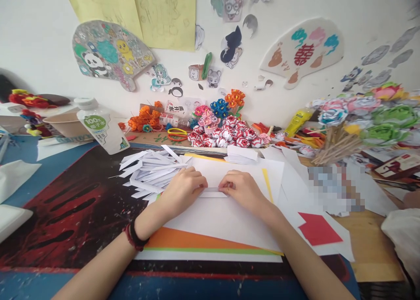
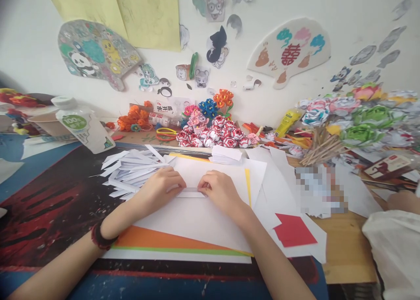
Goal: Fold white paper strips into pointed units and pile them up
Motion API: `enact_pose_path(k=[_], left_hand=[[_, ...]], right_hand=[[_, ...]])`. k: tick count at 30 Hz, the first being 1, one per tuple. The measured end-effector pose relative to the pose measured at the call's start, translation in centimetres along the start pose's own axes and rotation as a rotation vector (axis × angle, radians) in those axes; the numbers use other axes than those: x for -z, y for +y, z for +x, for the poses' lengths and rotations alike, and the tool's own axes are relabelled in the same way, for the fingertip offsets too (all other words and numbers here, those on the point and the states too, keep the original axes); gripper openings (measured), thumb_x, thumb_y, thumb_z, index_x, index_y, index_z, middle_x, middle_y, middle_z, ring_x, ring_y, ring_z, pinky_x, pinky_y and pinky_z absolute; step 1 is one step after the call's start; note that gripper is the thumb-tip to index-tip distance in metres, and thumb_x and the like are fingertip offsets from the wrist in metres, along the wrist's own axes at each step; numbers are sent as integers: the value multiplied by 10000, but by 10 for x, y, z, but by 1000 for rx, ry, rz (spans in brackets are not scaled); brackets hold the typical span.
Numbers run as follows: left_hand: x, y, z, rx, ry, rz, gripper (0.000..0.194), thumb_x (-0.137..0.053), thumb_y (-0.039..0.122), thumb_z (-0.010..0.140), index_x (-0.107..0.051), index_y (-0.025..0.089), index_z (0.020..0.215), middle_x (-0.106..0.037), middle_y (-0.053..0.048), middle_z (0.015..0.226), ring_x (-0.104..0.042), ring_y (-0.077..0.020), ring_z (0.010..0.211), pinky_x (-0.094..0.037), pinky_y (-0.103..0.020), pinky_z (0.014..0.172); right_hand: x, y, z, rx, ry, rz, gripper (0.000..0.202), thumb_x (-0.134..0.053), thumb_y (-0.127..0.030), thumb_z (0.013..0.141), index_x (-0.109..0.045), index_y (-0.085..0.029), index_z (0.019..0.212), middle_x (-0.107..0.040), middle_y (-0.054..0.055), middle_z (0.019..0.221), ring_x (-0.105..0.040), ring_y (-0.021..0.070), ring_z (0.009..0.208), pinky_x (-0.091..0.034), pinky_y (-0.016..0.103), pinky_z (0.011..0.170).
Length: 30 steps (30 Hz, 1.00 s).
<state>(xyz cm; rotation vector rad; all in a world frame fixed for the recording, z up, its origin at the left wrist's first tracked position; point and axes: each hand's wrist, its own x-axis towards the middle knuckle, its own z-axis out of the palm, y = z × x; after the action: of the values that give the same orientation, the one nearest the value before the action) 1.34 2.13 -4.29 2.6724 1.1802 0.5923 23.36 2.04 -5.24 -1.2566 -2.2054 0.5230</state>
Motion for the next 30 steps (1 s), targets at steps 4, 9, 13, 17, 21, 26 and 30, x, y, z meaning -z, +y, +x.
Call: enact_pose_path(k=[4,9,13,17,21,26,30], left_hand=[[3,3,-2,-37,3,91,119,-565,230,903,-676,191,886,-696,-34,847,-550,-199,829,-358,-336,758],[1,8,-4,-92,-3,262,98,-586,226,898,-658,182,848,-663,-39,791,-533,-199,806,-305,-344,703],[-2,9,-6,-133,-7,317,179,-511,216,945,-655,190,843,-636,-36,768,-515,-192,797,-293,-349,699],[-3,9,-7,-155,-13,363,203,-455,199,968,-646,190,898,-608,-33,767,-501,-196,784,-288,-355,693],[-1,12,-8,-189,-33,391,185,-455,192,967,-639,189,983,-600,-39,796,-499,-205,792,-302,-357,699],[2,16,-9,-201,-68,377,171,-467,185,961,-636,174,977,-620,-54,852,-516,-213,840,-338,-350,718],[0,17,-9,-178,-89,373,98,-542,183,922,-635,166,898,-604,-43,778,-514,-210,772,-347,-346,667]], right_hand=[[3,-4,-1,12,-16,-33,216,-624,11,750,-691,-189,701,-653,-5,728,-580,143,707,-396,237,616],[8,-6,-3,55,-20,-105,191,-614,-43,815,-687,-198,731,-665,-9,751,-587,143,731,-404,246,644],[6,-7,-5,212,-9,-286,117,-611,-143,875,-712,-198,895,-692,27,848,-585,176,810,-410,288,703],[2,-6,-7,346,2,-407,140,-573,-179,913,-713,-190,906,-690,40,855,-564,179,794,-384,309,679],[-1,-6,-8,345,10,-419,154,-573,-177,916,-716,-183,856,-676,34,813,-554,173,778,-376,305,667],[-2,-8,-8,326,7,-456,99,-655,-242,869,-719,-175,904,-634,24,730,-539,175,734,-362,310,643],[-3,-8,-8,335,-4,-468,88,-653,-236,872,-721,-185,849,-603,10,687,-520,161,697,-332,305,619]])
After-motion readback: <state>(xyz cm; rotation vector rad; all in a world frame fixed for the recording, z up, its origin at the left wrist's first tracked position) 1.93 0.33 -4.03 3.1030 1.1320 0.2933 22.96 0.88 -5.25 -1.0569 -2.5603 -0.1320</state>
